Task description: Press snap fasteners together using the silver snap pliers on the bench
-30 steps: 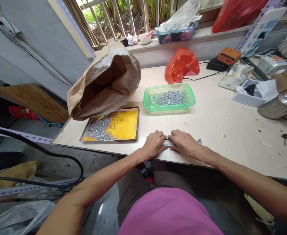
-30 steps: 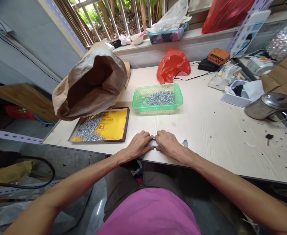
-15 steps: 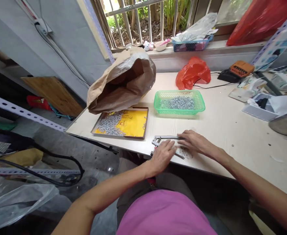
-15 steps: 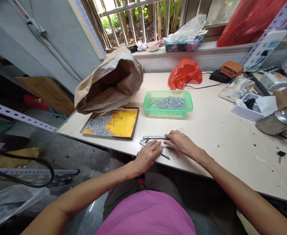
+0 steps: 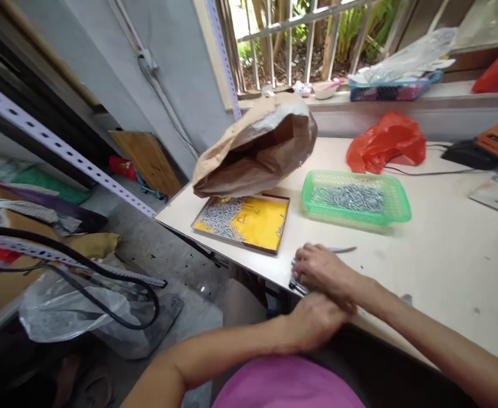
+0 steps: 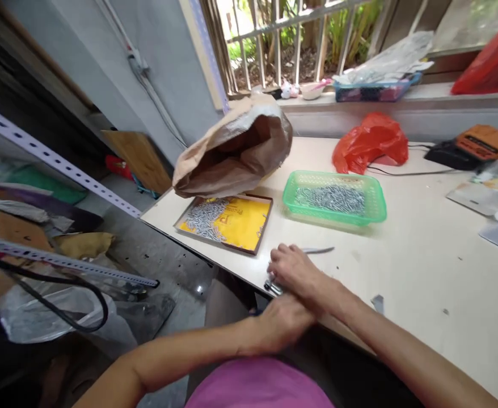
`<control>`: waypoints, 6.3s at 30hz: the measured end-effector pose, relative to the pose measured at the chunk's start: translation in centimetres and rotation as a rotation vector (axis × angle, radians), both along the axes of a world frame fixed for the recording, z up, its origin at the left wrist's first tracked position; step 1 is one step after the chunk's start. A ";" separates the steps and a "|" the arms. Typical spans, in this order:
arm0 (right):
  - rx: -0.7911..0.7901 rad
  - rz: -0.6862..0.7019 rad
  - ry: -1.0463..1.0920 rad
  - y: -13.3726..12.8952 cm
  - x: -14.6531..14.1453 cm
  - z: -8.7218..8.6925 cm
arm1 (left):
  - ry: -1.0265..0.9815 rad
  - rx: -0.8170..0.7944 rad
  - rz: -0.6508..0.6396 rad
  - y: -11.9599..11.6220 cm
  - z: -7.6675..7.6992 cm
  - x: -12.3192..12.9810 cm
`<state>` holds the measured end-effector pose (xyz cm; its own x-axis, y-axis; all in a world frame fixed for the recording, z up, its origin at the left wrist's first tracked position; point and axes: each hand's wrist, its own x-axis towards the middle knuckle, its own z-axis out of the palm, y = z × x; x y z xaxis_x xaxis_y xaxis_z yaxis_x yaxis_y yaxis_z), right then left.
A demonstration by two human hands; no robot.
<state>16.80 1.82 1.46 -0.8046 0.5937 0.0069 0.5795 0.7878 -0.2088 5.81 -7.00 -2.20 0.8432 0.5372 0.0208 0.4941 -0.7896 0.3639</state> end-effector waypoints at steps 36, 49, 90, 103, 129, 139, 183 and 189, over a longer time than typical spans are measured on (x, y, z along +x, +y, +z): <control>-0.029 -0.225 0.473 2.1 -0.4 -1.5 | 0.150 0.136 0.749 12.9 3.5 -21.5; 0.147 -0.568 0.331 7.0 10.8 0.0 | 0.362 0.098 0.521 14.2 3.2 -20.1; -0.026 -0.655 0.094 -8.6 6.4 -4.8 | -0.336 -0.860 0.892 7.3 1.5 -5.8; 0.028 -0.646 0.154 -8.6 6.4 -5.0 | -0.065 -0.841 0.812 8.3 1.7 -5.5; -0.039 -0.410 -0.128 -1.2 9.9 -3.6 | 0.009 -0.954 0.798 8.0 3.0 -5.4; -0.087 -0.329 -0.131 -0.4 9.6 -3.7 | 0.006 -0.927 0.827 7.6 2.7 -5.4; -0.111 -0.514 -0.078 -4.0 6.9 -1.8 | 0.214 0.030 0.118 9.4 1.7 0.4; -0.111 -0.366 0.072 -1.9 9.5 -2.7 | 0.084 0.114 0.207 7.6 0.8 -0.1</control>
